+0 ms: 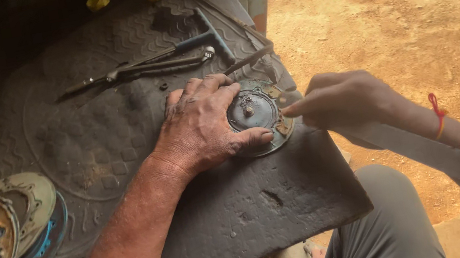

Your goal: The person uses a metal file to scrape and clean the edges of a circular metal part placed on a rubber mat. They rotate the part to access different sections and continue filing the surface.

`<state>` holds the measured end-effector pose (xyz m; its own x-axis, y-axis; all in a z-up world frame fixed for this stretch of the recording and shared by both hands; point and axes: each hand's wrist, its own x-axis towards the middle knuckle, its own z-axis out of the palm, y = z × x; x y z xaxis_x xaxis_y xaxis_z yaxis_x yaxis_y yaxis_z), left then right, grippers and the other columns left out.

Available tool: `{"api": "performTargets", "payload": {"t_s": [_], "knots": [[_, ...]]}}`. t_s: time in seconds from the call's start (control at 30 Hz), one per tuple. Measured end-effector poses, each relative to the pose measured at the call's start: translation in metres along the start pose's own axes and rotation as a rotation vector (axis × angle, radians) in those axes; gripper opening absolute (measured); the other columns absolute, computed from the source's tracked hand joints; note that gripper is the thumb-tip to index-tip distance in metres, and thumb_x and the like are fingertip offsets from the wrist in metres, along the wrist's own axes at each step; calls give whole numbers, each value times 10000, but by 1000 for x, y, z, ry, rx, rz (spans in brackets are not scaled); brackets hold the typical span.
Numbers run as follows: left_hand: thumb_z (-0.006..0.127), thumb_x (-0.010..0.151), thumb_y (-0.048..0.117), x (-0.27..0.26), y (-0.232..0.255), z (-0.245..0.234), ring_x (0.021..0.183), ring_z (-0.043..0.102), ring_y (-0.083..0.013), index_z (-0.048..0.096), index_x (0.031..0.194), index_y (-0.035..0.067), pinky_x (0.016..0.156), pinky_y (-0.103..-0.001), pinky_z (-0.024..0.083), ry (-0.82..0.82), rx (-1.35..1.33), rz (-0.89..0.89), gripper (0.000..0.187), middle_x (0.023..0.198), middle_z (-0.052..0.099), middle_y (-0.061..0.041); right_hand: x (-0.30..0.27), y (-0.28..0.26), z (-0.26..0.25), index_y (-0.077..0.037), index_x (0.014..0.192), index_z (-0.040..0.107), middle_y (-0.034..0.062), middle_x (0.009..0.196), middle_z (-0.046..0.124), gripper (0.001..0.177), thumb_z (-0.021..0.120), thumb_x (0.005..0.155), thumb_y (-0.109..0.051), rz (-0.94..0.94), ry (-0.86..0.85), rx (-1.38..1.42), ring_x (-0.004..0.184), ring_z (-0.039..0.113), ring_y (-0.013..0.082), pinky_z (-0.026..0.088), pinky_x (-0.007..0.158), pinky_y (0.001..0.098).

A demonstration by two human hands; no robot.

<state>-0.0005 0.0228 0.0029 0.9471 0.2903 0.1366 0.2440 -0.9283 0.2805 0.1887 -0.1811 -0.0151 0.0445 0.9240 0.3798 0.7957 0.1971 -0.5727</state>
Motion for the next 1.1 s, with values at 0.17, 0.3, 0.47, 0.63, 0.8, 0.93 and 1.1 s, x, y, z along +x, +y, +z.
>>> {"api": "performTargets", "payload": {"t_s": [0.17, 0.3, 0.47, 0.63, 0.8, 0.93, 1.1], "knots": [[730, 583, 811, -26, 12, -20, 1314, 472, -257, 614, 1331, 116, 1151, -500, 312, -140, 14, -135, 1027, 1375, 554, -70, 1, -21, -11, -197, 1225, 738, 8, 1099, 790, 306, 654, 942, -114, 152, -36, -140, 771, 758, 124, 631, 682, 266], [780, 548, 786, -49, 18, -32, 1337, 444, -251, 564, 1388, 145, 1172, -489, 302, -179, -18, -250, 1079, 1353, 538, -79, 7, -35, -21, -131, 1340, 647, 54, 1189, 747, 431, 641, 912, -85, 64, -9, -208, 844, 763, 169, 635, 745, 295], [858, 584, 661, -57, 26, -31, 1412, 328, -350, 458, 1519, 175, 1118, -553, 228, -146, -65, -266, 1127, 1536, 397, -148, 9, -40, -31, -20, 1455, 500, 132, 1318, 646, 556, 586, 906, -51, -130, -24, -335, 1074, 709, 262, 600, 873, 355], [840, 628, 593, -46, 34, -36, 1445, 340, -289, 477, 1481, 256, 1222, -520, 211, -296, -35, -317, 987, 1469, 451, -90, 10, -38, -33, -38, 1484, 488, 149, 1454, 574, 593, 574, 899, -78, -232, -86, -552, 1219, 652, 300, 541, 997, 420], [919, 519, 540, -39, 36, -48, 1440, 327, -308, 465, 1445, 263, 1213, -507, 248, -273, -84, -388, 1068, 1448, 433, -92, 20, -37, -32, -129, 1447, 565, 75, 1347, 689, 548, 599, 904, -61, 92, -146, -247, 1021, 752, 214, 611, 887, 341], [983, 464, 476, -50, 37, -49, 1408, 348, -347, 476, 1464, 248, 1159, -503, 361, -177, -208, -407, 1144, 1423, 425, -106, 22, -37, -14, -127, 1303, 659, 75, 1199, 759, 470, 749, 841, -132, 146, 85, -176, 905, 788, 218, 633, 788, 345], [922, 588, 452, -71, 34, -50, 1291, 507, -316, 520, 1432, 223, 1071, -481, 457, -65, -311, -437, 963, 1437, 458, -89, 17, -38, 0, -96, 1358, 587, 39, 1098, 796, 470, 700, 902, -85, 235, 275, -110, 875, 792, 182, 619, 749, 326]]}}
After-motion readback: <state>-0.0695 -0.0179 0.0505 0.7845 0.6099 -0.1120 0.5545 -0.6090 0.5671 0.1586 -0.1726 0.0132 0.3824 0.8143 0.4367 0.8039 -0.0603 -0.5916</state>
